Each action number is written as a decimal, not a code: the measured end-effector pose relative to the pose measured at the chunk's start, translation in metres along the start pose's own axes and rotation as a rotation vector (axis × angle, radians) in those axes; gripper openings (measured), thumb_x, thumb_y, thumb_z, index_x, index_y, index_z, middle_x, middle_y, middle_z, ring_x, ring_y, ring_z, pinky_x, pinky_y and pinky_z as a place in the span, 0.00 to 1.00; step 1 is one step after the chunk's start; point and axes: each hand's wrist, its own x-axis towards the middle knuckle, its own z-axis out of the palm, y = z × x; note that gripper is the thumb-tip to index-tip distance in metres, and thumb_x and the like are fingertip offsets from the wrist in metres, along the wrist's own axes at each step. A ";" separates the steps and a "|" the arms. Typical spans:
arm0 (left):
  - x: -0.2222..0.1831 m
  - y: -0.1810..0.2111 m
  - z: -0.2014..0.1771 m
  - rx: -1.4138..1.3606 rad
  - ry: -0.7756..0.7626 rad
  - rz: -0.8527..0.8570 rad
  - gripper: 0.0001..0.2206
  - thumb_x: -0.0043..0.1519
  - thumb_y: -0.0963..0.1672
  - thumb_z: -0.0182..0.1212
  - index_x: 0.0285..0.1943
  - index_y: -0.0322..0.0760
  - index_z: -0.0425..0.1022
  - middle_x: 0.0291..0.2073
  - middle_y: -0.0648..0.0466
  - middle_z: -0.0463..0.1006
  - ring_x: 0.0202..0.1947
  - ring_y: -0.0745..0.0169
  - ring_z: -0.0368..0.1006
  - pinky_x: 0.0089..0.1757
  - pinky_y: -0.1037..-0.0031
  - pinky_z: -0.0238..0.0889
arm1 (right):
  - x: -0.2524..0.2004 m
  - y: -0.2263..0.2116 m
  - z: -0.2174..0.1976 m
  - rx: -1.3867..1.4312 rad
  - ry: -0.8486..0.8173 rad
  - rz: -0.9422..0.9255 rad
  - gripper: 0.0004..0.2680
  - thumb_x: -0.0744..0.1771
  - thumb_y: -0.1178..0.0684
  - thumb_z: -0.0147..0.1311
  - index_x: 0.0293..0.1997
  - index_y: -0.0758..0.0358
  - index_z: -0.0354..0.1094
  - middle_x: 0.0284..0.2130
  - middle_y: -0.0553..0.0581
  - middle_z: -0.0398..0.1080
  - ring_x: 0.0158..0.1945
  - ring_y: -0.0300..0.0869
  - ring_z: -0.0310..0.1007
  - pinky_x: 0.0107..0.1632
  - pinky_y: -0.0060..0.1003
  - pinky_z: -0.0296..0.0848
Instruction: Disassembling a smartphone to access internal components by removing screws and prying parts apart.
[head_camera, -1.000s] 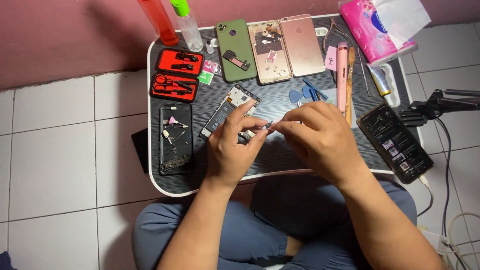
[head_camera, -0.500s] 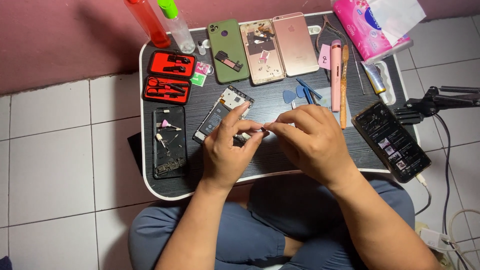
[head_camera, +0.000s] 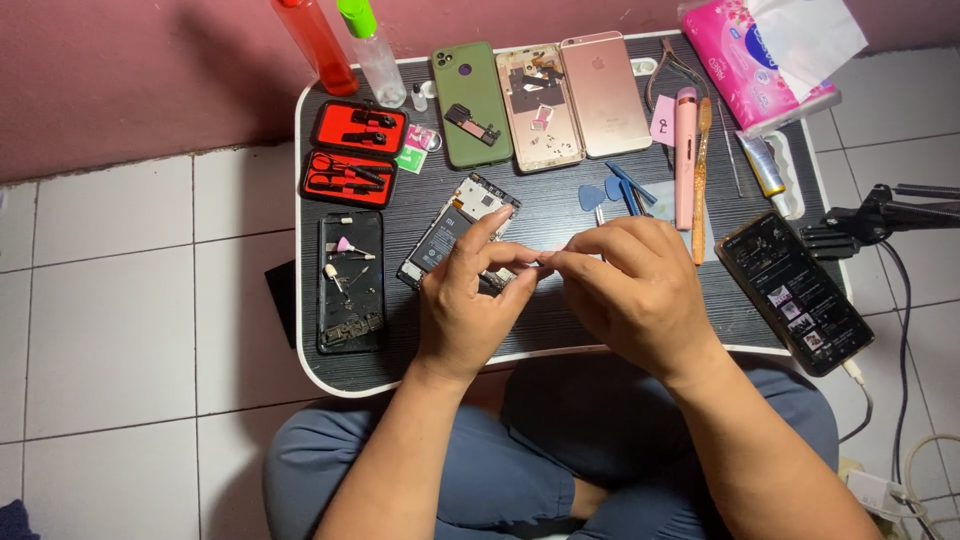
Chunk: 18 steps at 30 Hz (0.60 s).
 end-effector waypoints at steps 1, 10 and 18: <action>0.001 0.001 -0.001 0.003 0.005 0.001 0.32 0.54 0.34 0.73 0.67 0.39 0.63 0.36 0.59 0.85 0.33 0.69 0.80 0.37 0.80 0.75 | 0.001 0.000 0.000 0.001 0.001 -0.005 0.08 0.62 0.61 0.65 0.44 0.59 0.78 0.39 0.50 0.73 0.43 0.44 0.70 0.48 0.41 0.65; 0.000 -0.007 0.004 -0.092 0.057 0.028 0.29 0.52 0.36 0.72 0.65 0.35 0.70 0.34 0.57 0.86 0.31 0.63 0.83 0.39 0.73 0.76 | -0.003 0.006 0.015 -0.013 0.149 -0.066 0.05 0.63 0.63 0.61 0.35 0.54 0.78 0.32 0.50 0.74 0.38 0.47 0.73 0.44 0.41 0.71; 0.001 -0.008 0.003 -0.095 0.057 0.022 0.29 0.52 0.36 0.72 0.65 0.36 0.70 0.33 0.57 0.86 0.30 0.63 0.83 0.39 0.74 0.76 | -0.004 0.007 0.015 0.005 0.175 -0.027 0.04 0.64 0.61 0.62 0.35 0.54 0.78 0.32 0.50 0.75 0.39 0.47 0.74 0.43 0.41 0.71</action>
